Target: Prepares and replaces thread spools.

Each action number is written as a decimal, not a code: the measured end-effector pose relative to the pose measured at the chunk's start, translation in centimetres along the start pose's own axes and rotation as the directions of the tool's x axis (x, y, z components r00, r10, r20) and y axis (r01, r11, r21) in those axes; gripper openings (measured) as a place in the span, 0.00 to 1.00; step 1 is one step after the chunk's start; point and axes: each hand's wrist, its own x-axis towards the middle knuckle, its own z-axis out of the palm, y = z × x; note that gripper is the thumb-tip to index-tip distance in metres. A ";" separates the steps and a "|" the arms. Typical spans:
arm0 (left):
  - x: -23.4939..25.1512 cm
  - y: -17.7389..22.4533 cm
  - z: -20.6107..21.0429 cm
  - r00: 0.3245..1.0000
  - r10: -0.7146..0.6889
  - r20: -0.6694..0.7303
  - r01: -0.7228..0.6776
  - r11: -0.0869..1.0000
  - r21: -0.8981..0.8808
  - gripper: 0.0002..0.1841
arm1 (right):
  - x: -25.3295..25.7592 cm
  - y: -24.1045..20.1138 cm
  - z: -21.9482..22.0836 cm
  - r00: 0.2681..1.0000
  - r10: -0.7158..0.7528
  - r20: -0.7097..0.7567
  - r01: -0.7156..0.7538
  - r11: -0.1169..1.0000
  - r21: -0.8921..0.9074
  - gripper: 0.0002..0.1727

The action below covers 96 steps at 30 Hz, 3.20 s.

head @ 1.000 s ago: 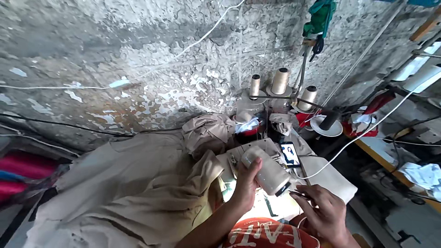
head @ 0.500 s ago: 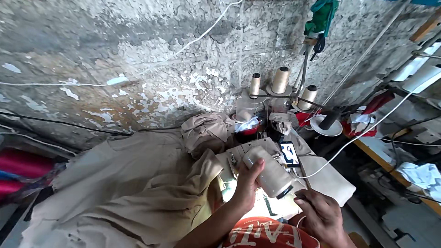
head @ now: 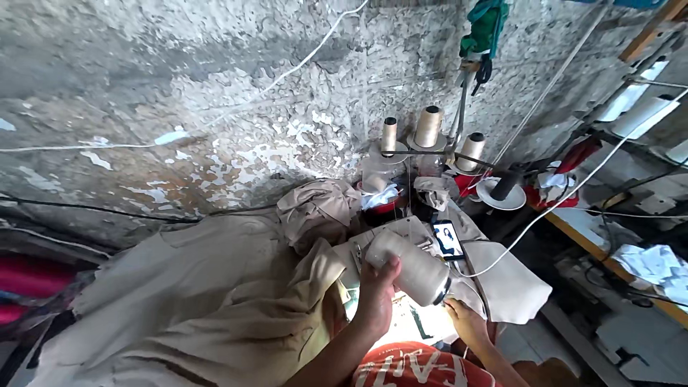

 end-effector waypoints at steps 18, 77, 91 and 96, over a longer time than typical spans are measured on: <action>-0.1 -0.8 -1.6 0.987 0.125 0.096 -0.127 0.992 0.017 0.46 | -3.0 -4.6 -2.5 0.784 -0.217 -0.581 0.537 0.706 0.461 0.14; 0.5 -1.2 -2.6 0.778 -0.145 0.612 -0.321 0.746 0.584 0.32 | -6.4 -8.6 -15.9 0.430 -0.334 -0.839 0.870 0.400 0.286 0.06; 2.1 -1.6 -1.0 0.984 -0.093 0.154 0.076 0.991 0.109 0.10 | -10.1 -6.7 -12.9 0.573 -0.640 -0.512 0.657 -0.014 0.753 0.08; 2.5 -0.8 -1.1 0.957 -0.203 0.209 0.211 0.977 -0.018 0.27 | -7.4 -5.1 -9.7 0.771 -0.440 -0.461 0.536 0.056 0.843 0.03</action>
